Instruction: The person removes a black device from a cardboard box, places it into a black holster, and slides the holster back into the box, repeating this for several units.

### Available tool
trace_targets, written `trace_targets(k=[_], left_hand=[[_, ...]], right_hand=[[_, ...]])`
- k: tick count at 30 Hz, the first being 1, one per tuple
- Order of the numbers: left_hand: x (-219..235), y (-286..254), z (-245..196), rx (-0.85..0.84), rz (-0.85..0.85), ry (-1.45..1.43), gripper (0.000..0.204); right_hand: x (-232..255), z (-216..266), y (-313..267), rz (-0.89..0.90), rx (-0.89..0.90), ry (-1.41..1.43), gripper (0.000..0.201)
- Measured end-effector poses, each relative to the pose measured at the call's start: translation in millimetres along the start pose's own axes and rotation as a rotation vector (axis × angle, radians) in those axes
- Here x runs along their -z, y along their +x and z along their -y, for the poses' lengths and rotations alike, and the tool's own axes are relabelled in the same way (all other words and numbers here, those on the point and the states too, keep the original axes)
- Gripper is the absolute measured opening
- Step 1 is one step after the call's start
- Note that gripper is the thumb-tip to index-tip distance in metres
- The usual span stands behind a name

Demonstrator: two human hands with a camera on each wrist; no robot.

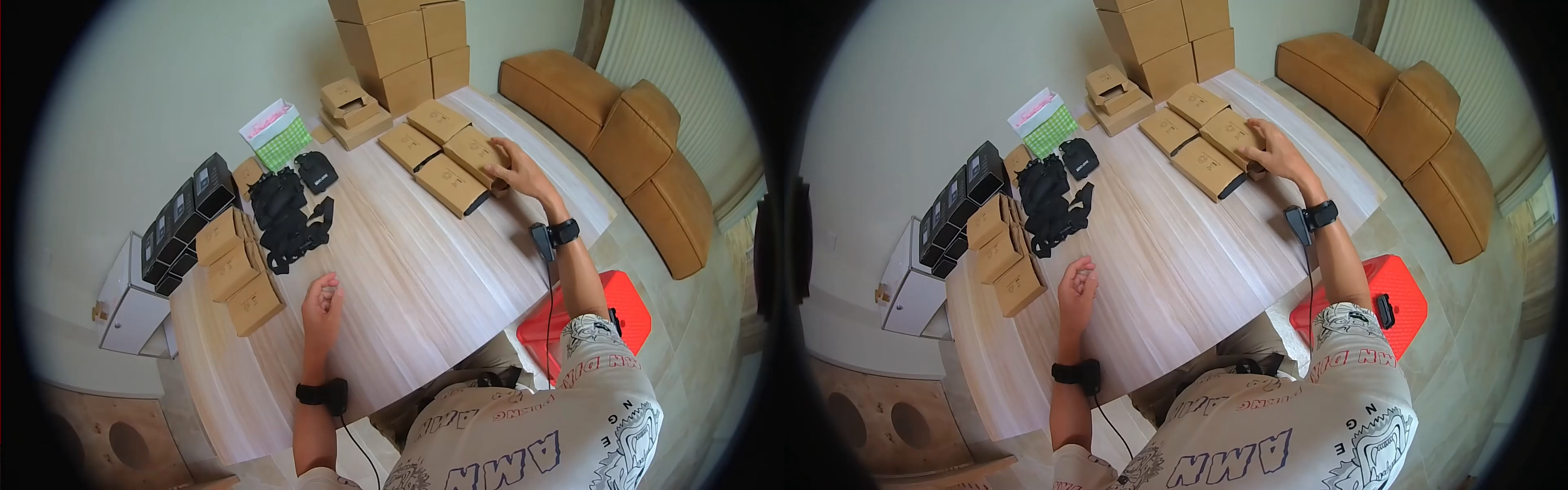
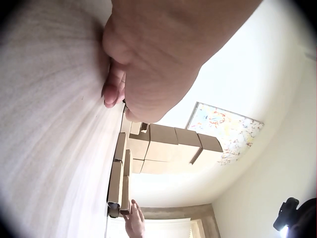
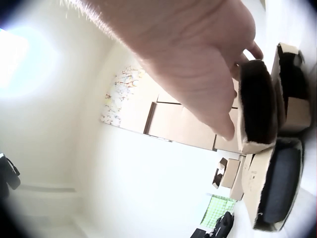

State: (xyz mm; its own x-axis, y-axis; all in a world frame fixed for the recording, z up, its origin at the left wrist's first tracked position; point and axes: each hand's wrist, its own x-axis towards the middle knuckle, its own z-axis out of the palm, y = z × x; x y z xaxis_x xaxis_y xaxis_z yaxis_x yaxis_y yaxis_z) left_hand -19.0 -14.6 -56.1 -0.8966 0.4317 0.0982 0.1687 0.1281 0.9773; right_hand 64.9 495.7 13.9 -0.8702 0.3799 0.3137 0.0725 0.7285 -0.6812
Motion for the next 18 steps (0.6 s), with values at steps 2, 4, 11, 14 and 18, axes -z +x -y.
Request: trace_targets(k=[2, 4, 11, 14, 18], left_hand=[[0.4, 0.5, 2.2, -0.006, -0.003, 0.008, 0.036], [-2.0, 3.1, 7.5, -0.009, 0.000, -0.008, 0.036], [28.4, -0.6, -36.1, -0.295, -0.197, 0.314, 0.040], [75.8, 2.9, -60.6, -0.427, -0.424, 0.686, 0.046], [141.9, -5.7, -24.9, -0.301, -0.616, 1.151, 0.055]], right_hand=[[1.2, 21.7, -4.6, -0.076, 0.029, -0.060, 0.065], [2.4, 73.7, -18.3, -0.148, 0.026, 0.084, 0.056], [-89.7, 139.7, -32.9, 0.540, 0.317, 0.253, 0.039], [-126.8, 145.8, -30.0, 0.659, 0.339, 0.189, 0.035], [-158.3, 161.3, -13.3, 0.687, 0.405, 0.115, 0.040]])
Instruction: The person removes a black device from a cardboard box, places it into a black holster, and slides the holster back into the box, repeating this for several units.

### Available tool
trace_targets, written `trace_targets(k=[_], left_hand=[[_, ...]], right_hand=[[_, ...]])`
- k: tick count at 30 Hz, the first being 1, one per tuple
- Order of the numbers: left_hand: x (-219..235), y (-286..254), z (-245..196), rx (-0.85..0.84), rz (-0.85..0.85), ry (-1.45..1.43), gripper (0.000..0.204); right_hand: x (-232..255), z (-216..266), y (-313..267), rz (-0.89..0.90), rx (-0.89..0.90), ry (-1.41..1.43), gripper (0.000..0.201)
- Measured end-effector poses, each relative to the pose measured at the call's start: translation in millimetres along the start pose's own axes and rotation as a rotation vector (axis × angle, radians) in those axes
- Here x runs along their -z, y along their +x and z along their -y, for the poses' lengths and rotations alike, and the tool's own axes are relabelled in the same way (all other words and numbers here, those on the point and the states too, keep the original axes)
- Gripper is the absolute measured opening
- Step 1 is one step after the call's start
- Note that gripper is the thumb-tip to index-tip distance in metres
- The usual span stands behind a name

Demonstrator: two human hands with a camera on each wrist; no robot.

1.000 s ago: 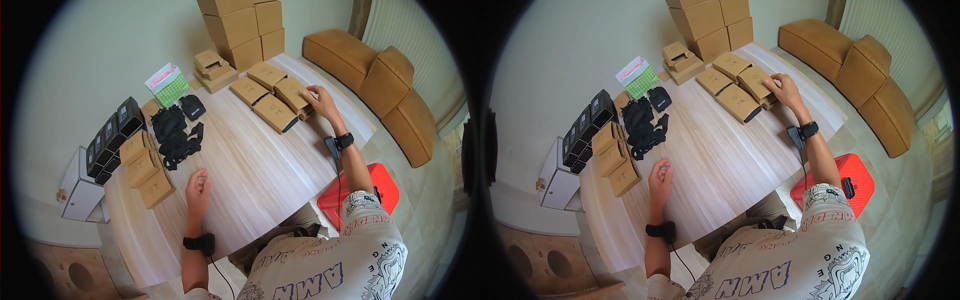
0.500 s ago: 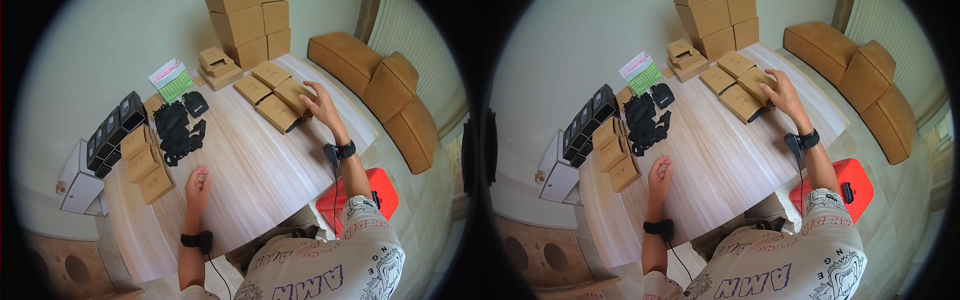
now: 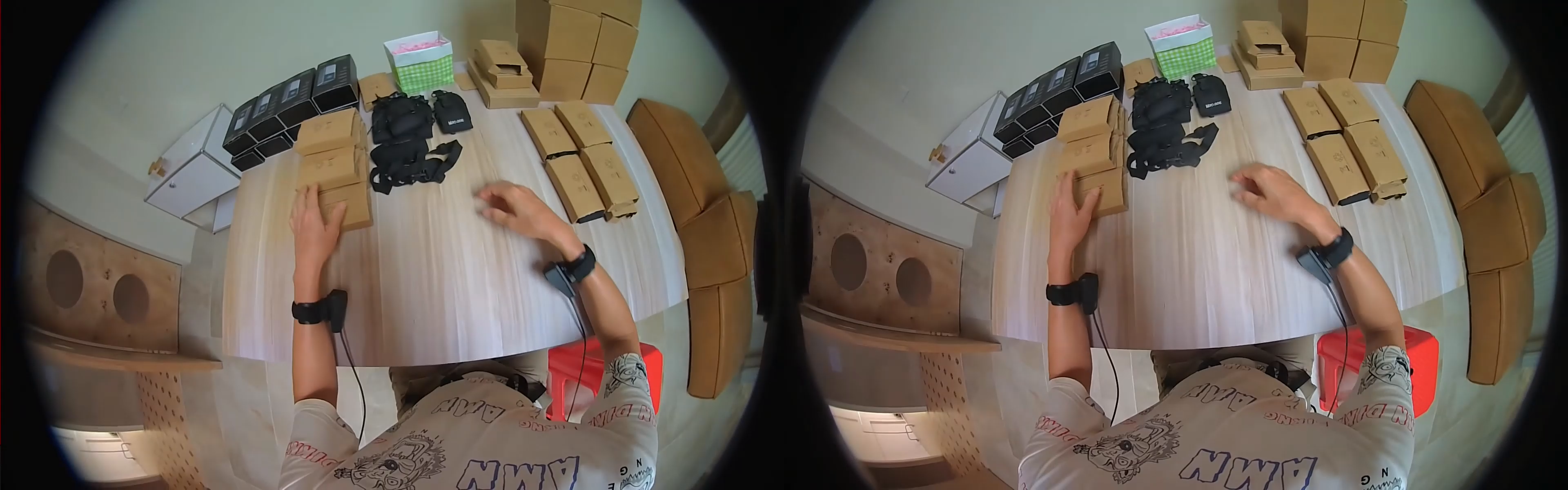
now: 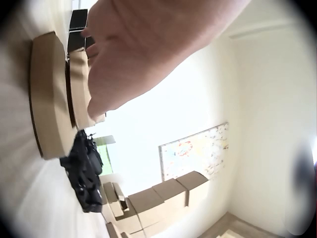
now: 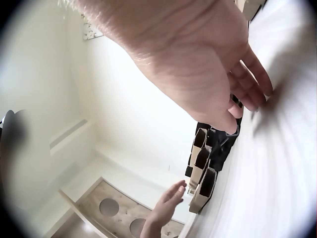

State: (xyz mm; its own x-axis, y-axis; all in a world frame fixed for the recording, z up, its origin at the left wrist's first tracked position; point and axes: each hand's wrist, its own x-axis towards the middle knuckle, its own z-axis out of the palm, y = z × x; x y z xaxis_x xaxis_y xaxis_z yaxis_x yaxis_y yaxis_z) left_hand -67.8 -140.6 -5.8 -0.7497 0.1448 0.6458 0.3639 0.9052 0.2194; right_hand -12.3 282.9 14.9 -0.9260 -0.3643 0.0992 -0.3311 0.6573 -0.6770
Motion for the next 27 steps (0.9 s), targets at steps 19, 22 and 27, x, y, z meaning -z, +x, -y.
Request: trace_targets(k=[19, 22, 27], left_hand=[[33.4, -20.1, -13.6, 0.203, 0.608, -0.149, 0.102], [34.9, -22.1, -7.9, 0.183, 0.601, -0.204, 0.102], [37.8, -27.4, -34.7, -0.021, 0.618, -0.173, 0.104]], right_hand=[[-94.2, 28.4, 117.4, -0.244, 0.227, -0.361, 0.051], [-75.3, 19.9, 80.6, -0.146, 0.275, -0.380, 0.045], [-17.8, 16.4, 0.9, 0.066, 0.172, -0.303, 0.045]])
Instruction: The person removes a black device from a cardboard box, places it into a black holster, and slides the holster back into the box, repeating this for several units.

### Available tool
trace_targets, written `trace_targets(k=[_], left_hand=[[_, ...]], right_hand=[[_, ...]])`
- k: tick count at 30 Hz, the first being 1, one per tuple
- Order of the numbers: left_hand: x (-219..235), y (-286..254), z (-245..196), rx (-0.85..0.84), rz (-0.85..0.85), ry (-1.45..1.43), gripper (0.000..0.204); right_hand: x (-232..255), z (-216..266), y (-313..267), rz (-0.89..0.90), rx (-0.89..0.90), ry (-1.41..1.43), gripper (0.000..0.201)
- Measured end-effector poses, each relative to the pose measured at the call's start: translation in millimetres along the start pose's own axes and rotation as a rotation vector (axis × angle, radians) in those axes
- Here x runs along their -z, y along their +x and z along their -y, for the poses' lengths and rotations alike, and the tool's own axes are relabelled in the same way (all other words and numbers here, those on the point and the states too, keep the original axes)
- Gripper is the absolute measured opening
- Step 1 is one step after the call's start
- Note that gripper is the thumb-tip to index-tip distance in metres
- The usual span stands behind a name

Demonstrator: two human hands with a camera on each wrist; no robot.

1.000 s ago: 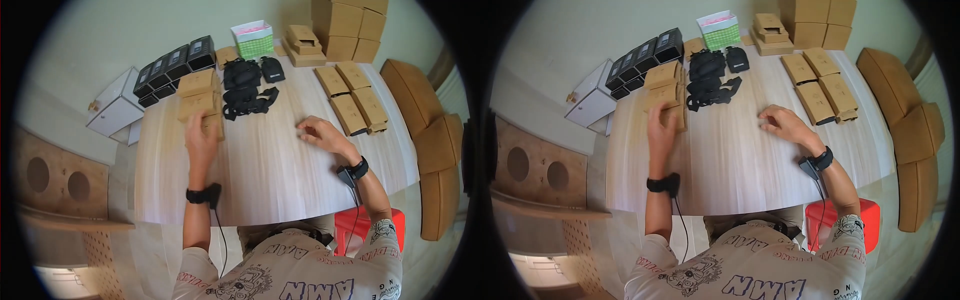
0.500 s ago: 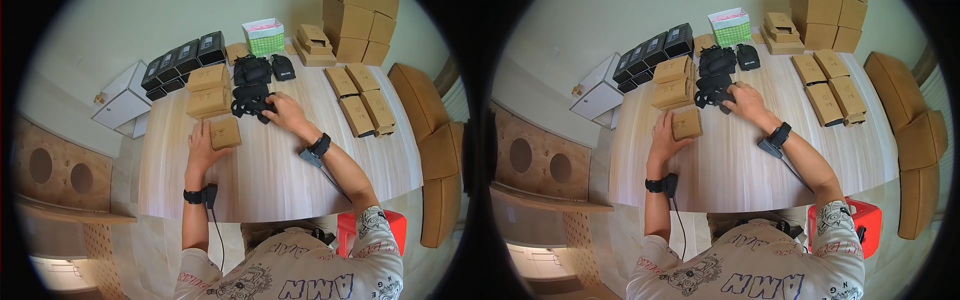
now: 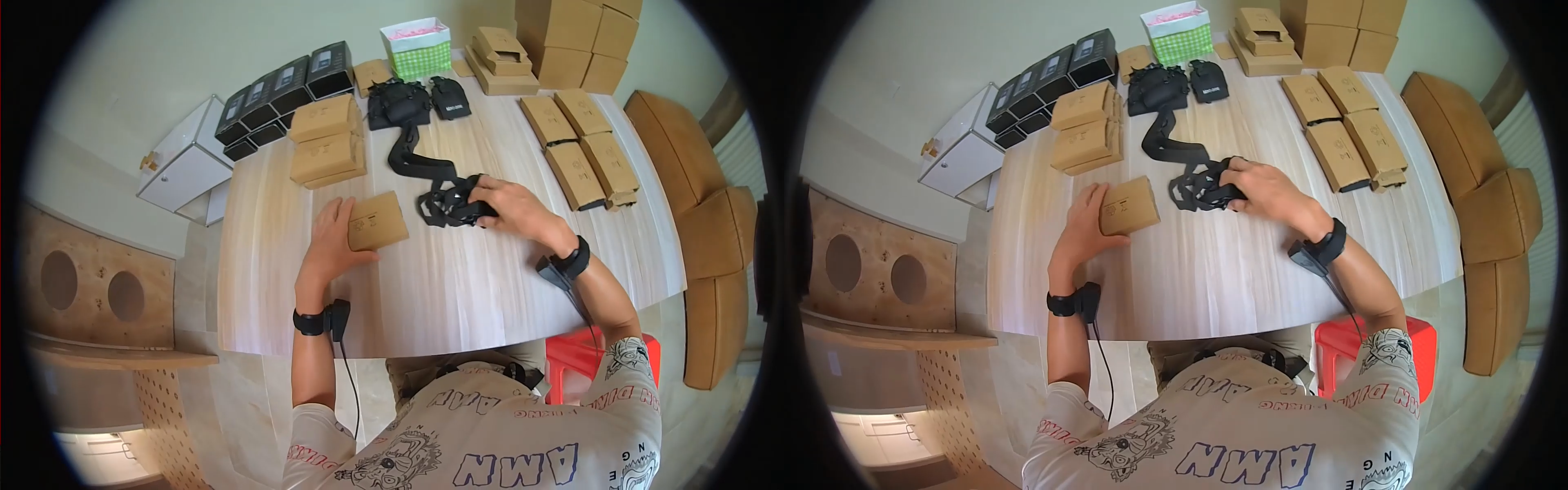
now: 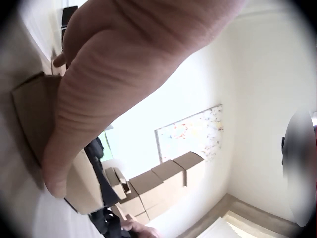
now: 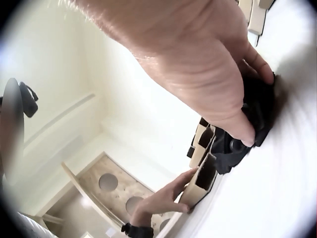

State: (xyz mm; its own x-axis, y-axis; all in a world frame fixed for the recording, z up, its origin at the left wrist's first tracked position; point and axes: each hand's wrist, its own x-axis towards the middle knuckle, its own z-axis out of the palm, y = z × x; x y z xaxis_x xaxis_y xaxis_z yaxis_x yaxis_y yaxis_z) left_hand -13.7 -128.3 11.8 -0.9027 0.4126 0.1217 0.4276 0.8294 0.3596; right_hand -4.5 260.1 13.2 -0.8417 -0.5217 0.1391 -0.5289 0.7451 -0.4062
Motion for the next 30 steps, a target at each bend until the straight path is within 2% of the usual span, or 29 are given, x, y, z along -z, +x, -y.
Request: trace_targets(k=[2, 4, 6, 10, 12, 13, 15, 19, 21, 28, 30], left_hand=[[8.5, 4.8, -33.9, -0.049, -0.040, -0.050, 0.102], [2.9, 13.1, -52.5, -0.091, -0.090, -0.099, 0.100], [-3.3, 31.3, -60.0, -0.250, -0.114, -0.117, 0.091], [-32.4, 84.9, -66.1, -0.262, -0.087, -0.136, 0.081], [-44.4, 107.9, -70.2, -0.280, -0.125, -0.041, 0.068], [-47.3, 117.1, -70.2, -0.285, -0.123, -0.038, 0.068], [-53.3, 132.3, -69.7, -0.222, 0.035, -0.097, 0.051], [-45.1, 150.0, -52.4, -0.269, 0.069, -0.120, 0.040], [-40.4, 153.0, -43.2, -0.269, -0.083, -0.172, 0.036], [-43.9, 187.0, -26.6, -0.252, -0.202, -0.023, 0.038], [-49.9, 191.4, -26.5, -0.198, -0.236, 0.023, 0.042]], right_hand=[[6.7, -1.8, -14.1, 0.033, -0.079, 0.052, 0.047], [11.1, -4.3, -19.1, -0.022, -0.143, 0.173, 0.055], [2.4, -16.7, -20.9, -0.029, -0.134, 0.188, 0.059], [1.2, -16.1, -21.5, -0.119, -0.064, 0.222, 0.062], [1.0, -14.5, -21.9, -0.157, -0.047, 0.210, 0.062], [-0.2, -15.0, -22.2, -0.130, -0.057, 0.182, 0.059], [-2.5, -16.1, -23.2, -0.105, -0.071, 0.153, 0.057], [-1.2, -17.9, -24.1, -0.153, -0.103, 0.116, 0.052], [-1.7, -20.7, -25.0, -0.163, -0.133, 0.081, 0.052], [-1.0, -26.2, -23.8, -0.209, -0.151, 0.055, 0.051], [-0.6, -26.1, -23.9, -0.205, -0.145, 0.064, 0.051]])
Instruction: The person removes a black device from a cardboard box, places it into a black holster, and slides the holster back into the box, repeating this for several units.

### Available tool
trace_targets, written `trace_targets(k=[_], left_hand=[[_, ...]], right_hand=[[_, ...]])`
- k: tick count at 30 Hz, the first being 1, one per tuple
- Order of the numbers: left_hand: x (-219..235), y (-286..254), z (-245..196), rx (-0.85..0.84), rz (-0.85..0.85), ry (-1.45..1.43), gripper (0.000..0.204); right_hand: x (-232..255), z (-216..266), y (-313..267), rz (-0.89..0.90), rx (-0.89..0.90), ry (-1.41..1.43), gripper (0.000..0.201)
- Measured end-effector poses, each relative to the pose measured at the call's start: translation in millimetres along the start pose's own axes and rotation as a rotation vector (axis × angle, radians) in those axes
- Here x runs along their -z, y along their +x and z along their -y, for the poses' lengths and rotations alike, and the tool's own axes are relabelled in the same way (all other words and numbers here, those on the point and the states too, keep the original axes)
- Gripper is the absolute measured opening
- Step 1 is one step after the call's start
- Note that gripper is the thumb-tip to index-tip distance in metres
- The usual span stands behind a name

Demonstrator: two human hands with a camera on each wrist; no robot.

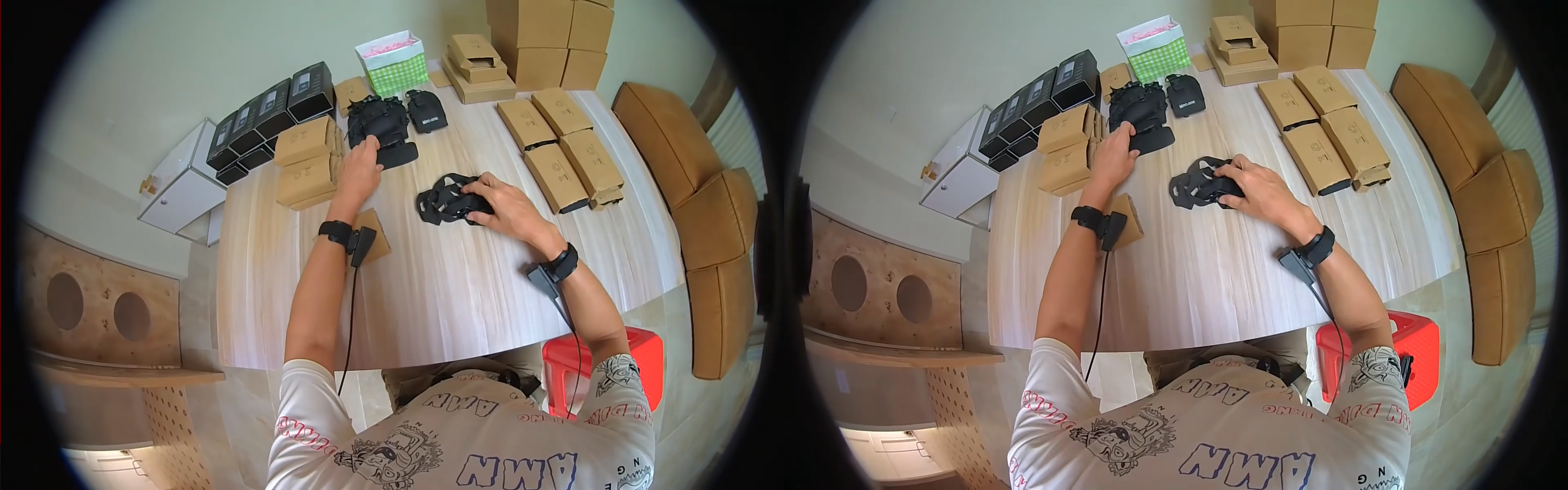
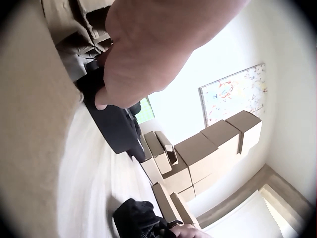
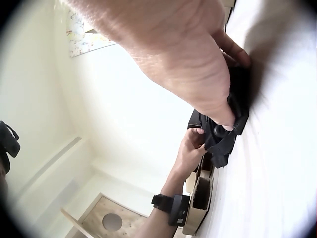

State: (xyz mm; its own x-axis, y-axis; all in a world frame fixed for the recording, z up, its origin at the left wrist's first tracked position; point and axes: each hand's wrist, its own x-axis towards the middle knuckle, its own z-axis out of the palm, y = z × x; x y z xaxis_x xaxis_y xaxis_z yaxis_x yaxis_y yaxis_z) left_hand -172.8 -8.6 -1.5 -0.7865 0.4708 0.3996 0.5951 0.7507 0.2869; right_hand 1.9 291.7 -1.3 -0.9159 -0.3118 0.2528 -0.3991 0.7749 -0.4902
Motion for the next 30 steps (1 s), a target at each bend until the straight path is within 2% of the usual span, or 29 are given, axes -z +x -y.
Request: trace_targets(k=[4, 6, 8, 10, 12, 13, 14, 15, 16, 18, 20, 22, 25, 26, 27, 28, 29, 30], left_hand=[[-4.0, 7.3, 1.6, -0.047, -0.044, 0.093, 0.043], [-5.0, 6.7, 0.5, -0.109, -0.129, 0.162, 0.045], [5.8, 4.5, -20.8, -0.092, -0.168, 0.169, 0.046], [14.3, -10.0, -39.1, -0.071, -0.196, 0.168, 0.048], [21.0, -30.4, -53.4, -0.175, -0.042, -0.150, 0.050], [25.6, -41.0, -61.8, -0.175, -0.038, -0.153, 0.050], [29.5, -53.7, -72.6, -0.156, 0.171, -0.187, 0.050], [29.6, -62.5, -80.8, -0.139, 0.379, -0.219, 0.050], [22.2, -68.6, -87.6, -0.137, 0.382, -0.223, 0.050], [7.1, -75.5, -103.7, -0.142, 0.294, -0.411, 0.051], [3.3, -79.8, -111.8, -0.087, 0.324, -0.506, 0.051], [12.1, -83.8, -119.7, -0.034, 0.352, -0.602, 0.051], [31.4, -98.2, -112.9, -0.066, 0.309, -0.457, 0.053], [36.5, -105.8, -102.1, -0.103, 0.214, -0.399, 0.061], [43.5, -113.3, -91.4, -0.141, 0.120, -0.341, 0.068], [56.8, -121.5, -83.3, -0.139, 0.121, -0.340, 0.068], [74.0, -130.9, -76.8, -0.075, 0.124, -0.081, 0.078], [85.2, -136.5, -70.3, -0.013, 0.128, 0.177, 0.089]], right_hand=[[2.1, -0.1, 1.4, 0.021, 0.009, 0.028, 0.051], [1.9, 0.6, 2.5, 0.023, 0.032, 0.055, 0.052], [2.4, 4.5, 3.1, -0.094, 0.083, 0.107, 0.051], [4.9, 0.8, 4.2, -0.126, 0.031, 0.082, 0.058], [3.1, -5.2, 4.6, -0.158, -0.018, 0.053, 0.066], [-1.9, -9.0, 4.0, -0.201, -0.008, 0.012, 0.077], [-7.1, -12.8, 3.1, -0.240, 0.003, -0.028, 0.088], [-9.5, -20.1, 2.5, -0.132, 0.002, 0.032, 0.107], [-15.3, -20.2, 1.0, -0.128, -0.001, 0.033, 0.107], [-24.0, -13.1, 1.2, -0.121, 0.161, 0.053, 0.107], [-26.4, -1.2, 2.2, -0.109, 0.173, 0.088, 0.107], [-20.2, 8.1, 3.8, 0.037, -0.059, 0.124, 0.106], [-16.4, 8.3, 4.0, 0.009, -0.018, 0.063, 0.098], [-19.8, 8.6, 3.9, 0.013, -0.015, 0.065, 0.098], [-24.9, 8.7, 4.0, -0.154, 0.093, 0.014, 0.094], [-28.6, 8.0, 4.4, -0.322, 0.200, -0.040, 0.091], [-31.2, 6.9, 4.9, -0.320, 0.196, -0.037, 0.091], [-33.0, 5.1, 6.4, -0.288, 0.238, -0.053, 0.081]])
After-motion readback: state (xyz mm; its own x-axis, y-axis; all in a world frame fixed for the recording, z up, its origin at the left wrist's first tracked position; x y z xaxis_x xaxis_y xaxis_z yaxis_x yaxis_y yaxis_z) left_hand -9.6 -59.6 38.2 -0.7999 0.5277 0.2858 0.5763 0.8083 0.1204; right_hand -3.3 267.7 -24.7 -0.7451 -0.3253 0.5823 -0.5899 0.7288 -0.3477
